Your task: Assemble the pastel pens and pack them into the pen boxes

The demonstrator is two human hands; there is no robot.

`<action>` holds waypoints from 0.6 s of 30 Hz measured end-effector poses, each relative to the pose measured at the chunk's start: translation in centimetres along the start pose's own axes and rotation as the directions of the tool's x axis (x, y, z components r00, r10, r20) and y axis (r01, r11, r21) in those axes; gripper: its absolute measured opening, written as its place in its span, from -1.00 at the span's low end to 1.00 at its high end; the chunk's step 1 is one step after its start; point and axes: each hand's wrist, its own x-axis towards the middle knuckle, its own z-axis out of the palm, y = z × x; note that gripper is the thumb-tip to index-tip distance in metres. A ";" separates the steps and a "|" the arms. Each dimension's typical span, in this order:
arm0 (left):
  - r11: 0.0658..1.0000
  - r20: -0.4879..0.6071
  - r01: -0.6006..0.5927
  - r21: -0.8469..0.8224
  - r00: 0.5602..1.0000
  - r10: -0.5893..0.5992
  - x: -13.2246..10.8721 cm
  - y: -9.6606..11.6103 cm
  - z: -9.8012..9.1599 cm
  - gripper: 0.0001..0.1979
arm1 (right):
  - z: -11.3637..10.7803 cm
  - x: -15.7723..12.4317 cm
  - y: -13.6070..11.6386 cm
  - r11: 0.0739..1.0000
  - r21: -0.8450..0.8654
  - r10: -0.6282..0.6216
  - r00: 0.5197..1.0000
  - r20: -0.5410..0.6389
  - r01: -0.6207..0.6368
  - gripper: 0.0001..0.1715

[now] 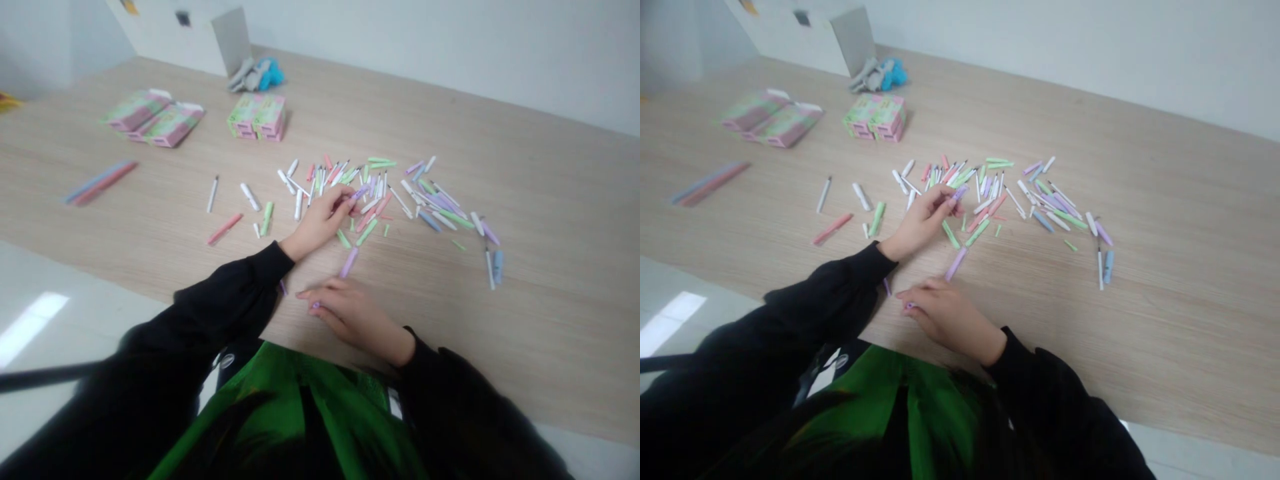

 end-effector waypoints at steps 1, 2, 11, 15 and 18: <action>1.000 -0.009 -0.004 -0.023 1.000 0.003 0.1 0.3 -0.3 -0.90 | 0.8 0.5 -0.3 0.998 -0.052 -0.016 0.999 0.036 0.018 -0.74; 0.999 -0.019 0.001 -0.042 1.000 -0.002 0.1 0.7 -0.6 -0.90 | 1.5 1.0 -0.5 0.994 -0.100 -0.024 0.998 0.059 0.030 -0.72; 0.974 0.049 0.143 -0.178 0.989 -0.136 -0.3 3.3 -2.4 -0.83 | 2.3 3.6 1.2 0.961 -0.268 0.082 0.996 0.019 -0.074 -0.75; 0.943 0.097 0.170 -0.286 0.984 -0.148 -0.9 3.4 -2.2 -0.83 | 0.7 2.8 3.0 0.952 -0.191 0.227 0.971 -0.075 -0.237 -0.72; 0.913 0.077 0.218 -0.344 0.976 -0.204 -0.9 3.2 -2.0 -0.68 | 0.0 2.1 3.8 0.951 -0.137 0.259 0.957 -0.131 -0.276 -0.75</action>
